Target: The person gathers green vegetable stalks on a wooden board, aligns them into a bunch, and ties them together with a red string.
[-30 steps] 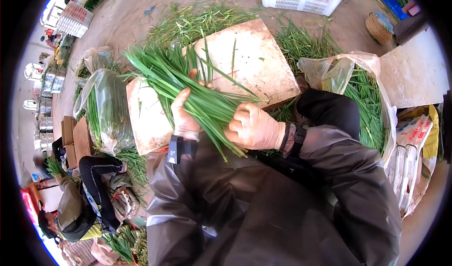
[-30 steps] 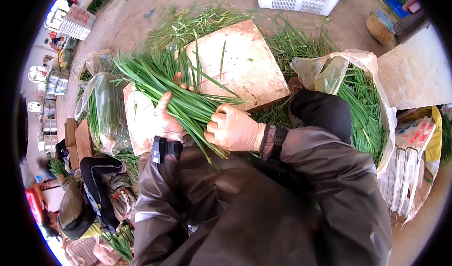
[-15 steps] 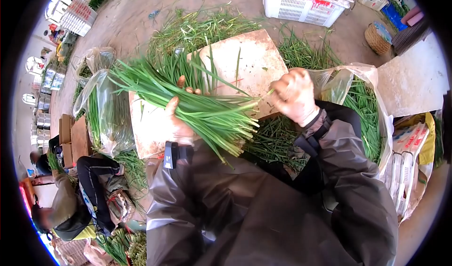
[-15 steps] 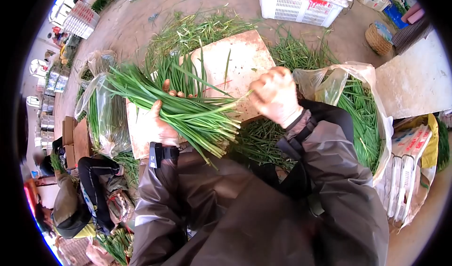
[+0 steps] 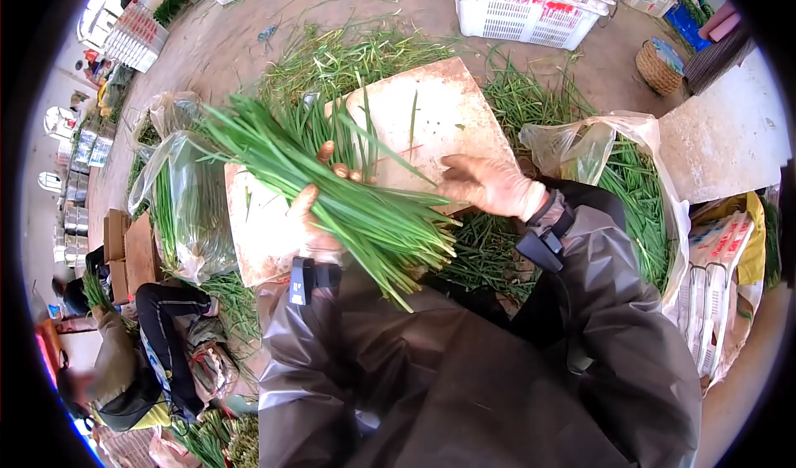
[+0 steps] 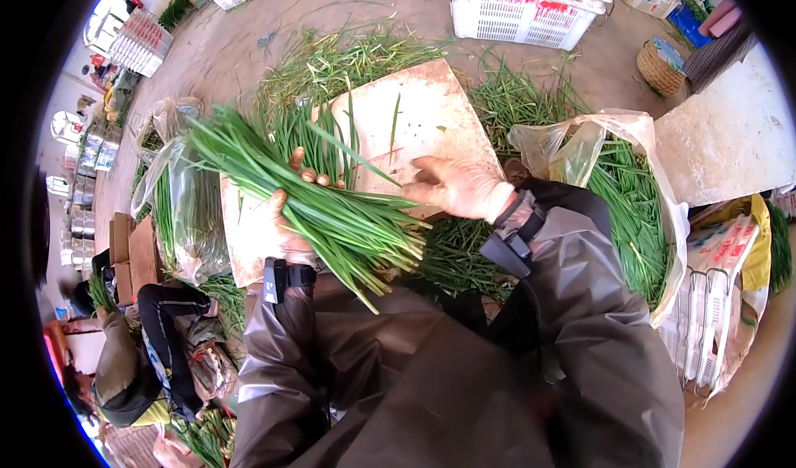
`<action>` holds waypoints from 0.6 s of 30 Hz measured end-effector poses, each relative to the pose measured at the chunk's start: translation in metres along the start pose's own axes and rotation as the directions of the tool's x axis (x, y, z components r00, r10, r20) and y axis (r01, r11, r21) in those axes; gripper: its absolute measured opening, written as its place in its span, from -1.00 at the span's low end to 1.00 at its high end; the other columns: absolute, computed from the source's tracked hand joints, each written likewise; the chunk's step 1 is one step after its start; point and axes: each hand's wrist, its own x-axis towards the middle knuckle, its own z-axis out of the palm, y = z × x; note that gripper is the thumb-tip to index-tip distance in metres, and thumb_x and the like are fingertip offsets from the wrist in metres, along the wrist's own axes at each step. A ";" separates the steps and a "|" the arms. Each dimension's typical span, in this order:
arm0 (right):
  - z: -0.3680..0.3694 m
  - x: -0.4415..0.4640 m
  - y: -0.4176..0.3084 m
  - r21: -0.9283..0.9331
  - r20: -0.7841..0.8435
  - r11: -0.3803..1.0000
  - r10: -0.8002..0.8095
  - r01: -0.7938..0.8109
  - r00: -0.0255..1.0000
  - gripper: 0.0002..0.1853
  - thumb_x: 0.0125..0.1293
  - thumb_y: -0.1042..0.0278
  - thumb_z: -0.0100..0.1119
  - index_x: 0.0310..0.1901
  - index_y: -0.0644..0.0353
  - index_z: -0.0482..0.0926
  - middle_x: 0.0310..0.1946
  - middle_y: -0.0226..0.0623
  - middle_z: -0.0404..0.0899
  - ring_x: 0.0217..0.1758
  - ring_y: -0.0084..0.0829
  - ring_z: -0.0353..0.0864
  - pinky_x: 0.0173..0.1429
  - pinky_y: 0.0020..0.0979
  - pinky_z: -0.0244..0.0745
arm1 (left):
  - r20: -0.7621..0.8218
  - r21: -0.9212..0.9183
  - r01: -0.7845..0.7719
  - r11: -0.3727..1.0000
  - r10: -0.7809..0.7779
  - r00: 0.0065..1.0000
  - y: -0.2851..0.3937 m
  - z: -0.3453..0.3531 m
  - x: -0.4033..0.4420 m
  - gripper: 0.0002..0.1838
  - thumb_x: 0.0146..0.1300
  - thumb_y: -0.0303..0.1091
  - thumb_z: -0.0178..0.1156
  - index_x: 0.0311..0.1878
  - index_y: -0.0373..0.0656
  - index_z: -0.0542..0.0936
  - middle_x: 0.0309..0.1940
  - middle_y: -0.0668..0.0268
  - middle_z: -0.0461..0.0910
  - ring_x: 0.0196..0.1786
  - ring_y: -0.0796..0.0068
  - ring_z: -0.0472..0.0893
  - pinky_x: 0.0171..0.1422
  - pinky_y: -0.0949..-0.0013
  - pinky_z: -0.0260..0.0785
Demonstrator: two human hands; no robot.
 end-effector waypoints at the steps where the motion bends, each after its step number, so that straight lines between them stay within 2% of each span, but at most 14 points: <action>1: 0.010 0.004 -0.004 0.151 0.078 0.988 0.021 -0.032 0.997 0.04 0.40 -0.35 0.32 0.54 0.46 0.26 0.38 0.28 0.54 0.47 0.06 0.55 0.53 -0.17 0.42 | -0.016 0.016 0.023 1.000 -0.023 1.000 -0.005 0.002 0.000 -0.19 0.24 -0.16 0.39 0.54 -0.10 0.35 -0.03 0.23 0.64 0.15 0.14 0.62 0.49 -0.23 0.39; 2: 0.020 0.008 -0.009 0.132 0.086 0.991 -0.036 0.024 0.996 0.08 0.37 -0.35 0.37 0.56 0.47 0.22 0.41 0.30 0.49 0.49 0.07 0.51 0.55 -0.16 0.39 | -0.007 0.082 0.042 0.996 -0.042 0.999 -0.008 0.008 0.001 -0.18 0.30 -0.11 0.37 0.58 -0.11 0.31 -0.02 0.28 0.62 0.14 0.20 0.62 0.56 -0.19 0.33; 3: 0.027 0.012 -0.020 0.112 0.094 0.990 -0.092 0.081 0.991 0.13 0.33 -0.35 0.41 0.57 0.48 0.18 0.44 0.32 0.45 0.52 0.08 0.47 0.57 -0.15 0.36 | -0.060 0.109 0.079 0.991 -0.073 0.996 -0.011 0.013 0.002 -0.18 0.28 -0.13 0.38 0.56 -0.11 0.32 -0.03 0.23 0.63 0.15 0.17 0.62 0.53 -0.19 0.36; 4: 0.029 0.012 -0.030 0.205 0.118 0.974 -0.124 0.098 0.985 0.22 0.26 -0.37 0.47 0.59 0.49 0.13 0.47 0.33 0.40 0.57 0.08 0.41 0.60 -0.16 0.32 | -0.073 0.114 0.077 0.990 -0.069 0.995 -0.017 0.018 0.004 -0.20 0.27 -0.16 0.38 0.55 -0.12 0.34 -0.03 0.21 0.63 0.14 0.14 0.62 0.51 -0.18 0.37; 5: 0.040 0.017 -0.024 0.194 0.070 0.975 -0.125 0.109 0.990 0.26 0.20 -0.36 0.54 0.60 0.47 0.11 0.44 0.28 0.44 0.56 0.04 0.42 0.59 -0.18 0.32 | -0.086 0.118 0.077 0.990 -0.067 0.994 -0.025 0.022 0.006 -0.21 0.27 -0.18 0.38 0.54 -0.12 0.35 -0.04 0.18 0.64 0.14 0.11 0.62 0.49 -0.18 0.38; 6: 0.047 0.023 -0.025 0.281 0.065 0.948 -0.173 0.149 0.983 0.29 0.16 -0.36 0.57 0.60 0.47 0.10 0.42 0.26 0.46 0.54 0.02 0.44 0.58 -0.18 0.33 | -0.111 0.075 0.073 0.994 -0.065 0.992 -0.033 0.026 0.008 -0.24 0.26 -0.24 0.37 0.51 -0.15 0.37 -0.03 0.14 0.65 0.15 0.06 0.61 0.44 -0.13 0.43; 7: 0.053 0.027 -0.025 0.366 0.055 0.912 -0.221 0.186 0.974 0.32 0.13 -0.36 0.60 0.60 0.47 0.09 0.40 0.23 0.48 0.52 0.01 0.46 0.58 -0.19 0.34 | -0.204 0.134 0.094 0.986 -0.066 0.977 -0.037 0.029 0.009 -0.33 0.27 -0.30 0.35 0.45 -0.18 0.44 0.00 0.12 0.67 0.14 0.06 0.63 0.43 -0.05 0.46; 9: 0.060 0.028 -0.034 0.348 0.030 0.921 -0.197 0.175 0.980 0.32 0.09 -0.34 0.64 0.59 0.46 0.10 0.39 0.19 0.50 0.50 -0.02 0.48 0.57 -0.19 0.35 | -0.341 0.171 0.096 0.981 -0.033 0.939 -0.049 0.037 0.009 -0.39 0.27 -0.34 0.35 0.39 -0.20 0.50 0.05 0.12 0.69 0.14 0.12 0.66 0.40 0.04 0.50; 11: 0.071 0.034 -0.028 0.363 0.010 0.916 -0.187 0.171 0.982 0.33 0.05 -0.32 0.67 0.59 0.44 0.11 0.38 0.15 0.50 0.49 -0.05 0.49 0.56 -0.19 0.36 | -0.443 0.192 0.182 0.964 -0.081 0.893 -0.059 0.031 0.008 -0.47 0.29 -0.35 0.42 0.32 -0.19 0.56 0.07 0.20 0.71 0.13 0.23 0.69 0.35 0.12 0.56; 13: 0.091 0.047 -0.004 0.409 -0.002 0.895 -0.194 0.177 0.981 0.35 0.02 -0.32 0.69 0.59 0.41 0.11 0.39 0.13 0.50 0.48 -0.07 0.49 0.55 -0.19 0.37 | -0.453 0.245 0.167 0.955 -0.040 0.891 -0.071 0.032 0.005 -0.51 0.32 -0.31 0.46 0.28 -0.17 0.59 0.07 0.25 0.70 0.12 0.25 0.70 0.32 0.12 0.58; 14: 0.086 0.042 -0.010 0.371 0.026 0.926 -0.091 0.074 0.996 0.18 0.07 -0.16 0.72 0.53 0.39 0.26 0.31 0.04 0.58 0.40 -0.15 0.56 0.50 -0.22 0.43 | -0.434 0.313 0.120 0.942 0.029 0.901 -0.074 0.040 0.003 -0.50 0.34 -0.26 0.50 0.28 -0.15 0.60 0.08 0.27 0.70 0.13 0.26 0.70 0.29 0.11 0.61; 17: 0.074 0.042 -0.016 0.536 0.124 0.842 -0.002 -0.065 0.992 -0.06 0.13 0.04 0.70 0.42 0.39 0.43 0.19 -0.08 0.68 0.26 -0.26 0.65 0.38 -0.26 0.53 | -0.360 0.272 0.170 0.947 -0.064 0.931 -0.065 0.040 0.007 -0.48 0.35 -0.27 0.50 0.31 -0.17 0.57 0.10 0.28 0.69 0.14 0.27 0.70 0.29 0.10 0.61; 18: 0.074 0.040 -0.015 0.593 0.107 0.801 0.018 -0.079 0.994 -0.32 0.19 0.27 0.62 0.30 0.37 0.58 0.08 -0.20 0.74 0.13 -0.37 0.69 0.28 -0.31 0.59 | -0.324 0.272 0.206 0.940 -0.112 0.940 -0.062 0.043 0.008 -0.49 0.38 -0.26 0.48 0.31 -0.18 0.57 0.10 0.29 0.69 0.13 0.27 0.70 0.29 0.10 0.61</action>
